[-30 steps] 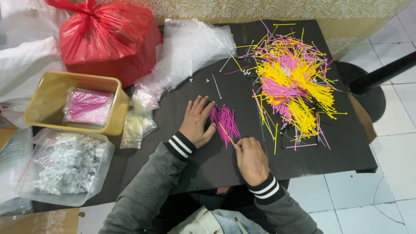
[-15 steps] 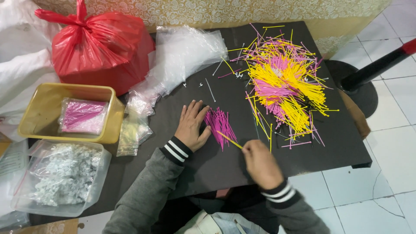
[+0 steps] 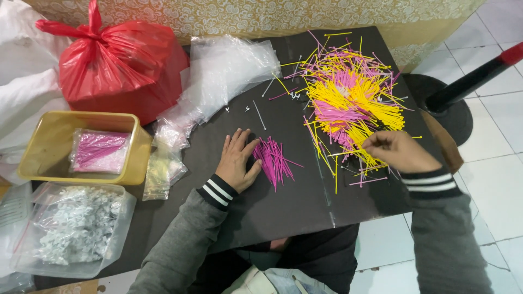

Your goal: The person sorts thin plastic ties by color, gathers them into groups, and places them into a small clear plastic bag.

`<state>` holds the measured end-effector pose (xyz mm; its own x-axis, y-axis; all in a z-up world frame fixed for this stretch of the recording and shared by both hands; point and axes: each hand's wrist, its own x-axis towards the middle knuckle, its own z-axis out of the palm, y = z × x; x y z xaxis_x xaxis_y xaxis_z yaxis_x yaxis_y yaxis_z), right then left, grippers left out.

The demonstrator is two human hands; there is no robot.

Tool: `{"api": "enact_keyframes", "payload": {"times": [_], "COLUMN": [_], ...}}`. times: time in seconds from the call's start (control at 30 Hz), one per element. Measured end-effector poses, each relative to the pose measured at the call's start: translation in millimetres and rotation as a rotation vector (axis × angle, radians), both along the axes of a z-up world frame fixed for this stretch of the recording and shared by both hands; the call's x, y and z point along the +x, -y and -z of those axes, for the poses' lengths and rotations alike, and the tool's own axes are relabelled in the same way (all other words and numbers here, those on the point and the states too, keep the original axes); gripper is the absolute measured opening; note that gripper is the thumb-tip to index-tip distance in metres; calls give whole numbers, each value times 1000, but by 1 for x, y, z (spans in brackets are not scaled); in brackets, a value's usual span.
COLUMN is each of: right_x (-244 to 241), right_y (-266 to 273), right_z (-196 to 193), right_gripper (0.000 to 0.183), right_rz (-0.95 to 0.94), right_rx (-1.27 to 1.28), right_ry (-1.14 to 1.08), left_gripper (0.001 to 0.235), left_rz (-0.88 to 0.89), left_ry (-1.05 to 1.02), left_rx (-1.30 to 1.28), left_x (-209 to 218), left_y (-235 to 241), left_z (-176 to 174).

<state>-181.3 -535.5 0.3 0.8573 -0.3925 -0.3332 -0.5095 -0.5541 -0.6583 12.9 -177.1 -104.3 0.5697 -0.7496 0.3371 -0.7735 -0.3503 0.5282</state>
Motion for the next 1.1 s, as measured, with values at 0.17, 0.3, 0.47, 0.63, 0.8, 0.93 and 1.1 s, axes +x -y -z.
{"api": "enact_keyframes", "payload": {"times": [0.17, 0.3, 0.47, 0.63, 0.8, 0.93, 1.1], "right_x": [32, 57, 80, 89, 92, 90, 87], "right_y": [28, 32, 26, 16, 6, -7, -5], "right_z": [3, 26, 55, 71, 70, 56, 56], "right_gripper": [21, 28, 23, 28, 31, 24, 18], "right_rz": [-93, -184, -141, -167, -200, -223, -220], "right_rx": [-91, -266, -531, -654, -719, -730, -652], "right_ry": [-79, 98, 171, 63, 23, 92, 163], "left_gripper": [59, 64, 64, 63, 63, 63, 62], "left_rz": [0, 8, 7, 19, 23, 23, 23], "left_ry": [-6, -83, -92, -81, -71, -79, -76], "left_rx": [2, 53, 46, 33, 16, 17, 17], "left_x": [1, 1, -1, -1, -2, -1, -2], "left_y": [1, -2, -1, -1, -1, -1, 0], "left_z": [-1, -7, -9, -9, -8, -9, -8]}}
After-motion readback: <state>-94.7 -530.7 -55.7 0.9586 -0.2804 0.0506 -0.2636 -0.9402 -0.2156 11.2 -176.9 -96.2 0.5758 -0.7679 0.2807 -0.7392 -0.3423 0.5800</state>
